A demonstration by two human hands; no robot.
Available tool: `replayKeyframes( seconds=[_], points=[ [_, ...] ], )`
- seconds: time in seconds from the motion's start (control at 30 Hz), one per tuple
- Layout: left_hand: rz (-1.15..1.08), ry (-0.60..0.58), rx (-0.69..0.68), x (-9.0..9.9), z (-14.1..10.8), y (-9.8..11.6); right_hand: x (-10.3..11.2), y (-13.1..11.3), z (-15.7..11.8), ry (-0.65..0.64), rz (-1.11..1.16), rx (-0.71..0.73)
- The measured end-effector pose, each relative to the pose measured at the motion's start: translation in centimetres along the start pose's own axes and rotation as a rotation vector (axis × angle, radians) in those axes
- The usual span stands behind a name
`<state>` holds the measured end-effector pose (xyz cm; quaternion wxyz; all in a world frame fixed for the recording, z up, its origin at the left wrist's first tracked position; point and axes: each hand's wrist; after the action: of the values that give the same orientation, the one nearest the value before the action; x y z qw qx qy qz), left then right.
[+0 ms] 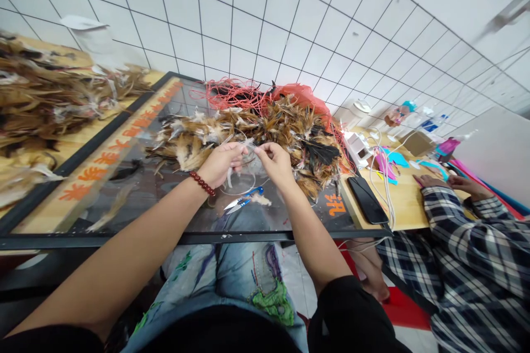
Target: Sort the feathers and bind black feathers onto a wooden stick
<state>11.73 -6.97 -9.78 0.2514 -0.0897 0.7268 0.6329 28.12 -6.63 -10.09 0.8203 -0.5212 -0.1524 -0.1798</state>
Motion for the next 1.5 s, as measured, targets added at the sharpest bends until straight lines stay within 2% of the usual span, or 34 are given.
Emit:
replayKeyframes(
  seconds=[0.07,0.13,0.23,0.4,0.53,0.67,0.77,0.9,1.17,1.33,1.5],
  points=[
    [-0.027,0.106,-0.041,0.1,0.2,0.2,0.3,0.2,-0.2,-0.123,-0.268,-0.056],
    [-0.05,0.174,-0.06,0.1,0.2,0.3,0.3,0.4,-0.4,-0.254,-0.445,-0.115],
    [-0.068,0.221,-0.061,0.0,0.2,0.5,0.2,0.6,-0.5,-0.349,-0.459,-0.147],
    [-0.067,0.274,-0.126,-0.1,0.2,0.4,0.0,0.5,-0.1,-0.17,-0.069,-0.092],
    [-0.026,0.292,-0.177,-0.3,0.3,0.3,-0.3,0.2,0.0,-0.114,0.203,-0.086],
    [0.008,0.299,-0.187,-0.5,0.3,0.1,-0.4,-0.2,0.2,-0.018,0.397,-0.156],
    [-0.01,0.353,-0.192,-0.5,0.3,0.1,-0.1,-0.4,0.5,0.074,0.503,-0.191],
    [-0.102,0.413,-0.204,-0.3,0.4,0.4,0.2,-0.3,0.7,0.084,0.55,-0.209],
    [-0.013,0.27,-0.152,-0.7,0.2,-0.2,-1.4,-0.6,-0.2,0.143,0.448,-0.147],
    [-0.042,0.184,-0.186,-1.1,-0.1,-0.3,-2.4,-0.4,-0.6,0.026,0.481,-0.197],
    [-0.175,0.163,-0.131,-1.5,-0.2,0.0,-3.1,-0.5,-0.9,-0.065,0.439,-0.221]
  ],
)
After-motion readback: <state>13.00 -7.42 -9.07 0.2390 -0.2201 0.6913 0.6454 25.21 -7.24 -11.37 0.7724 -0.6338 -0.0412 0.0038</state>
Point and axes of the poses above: each hand's wrist, its own z-axis towards the middle knuckle, its own x-axis out of the back of the hand, y = z × x, and after that the axes turned 1 degree about x, right-handed
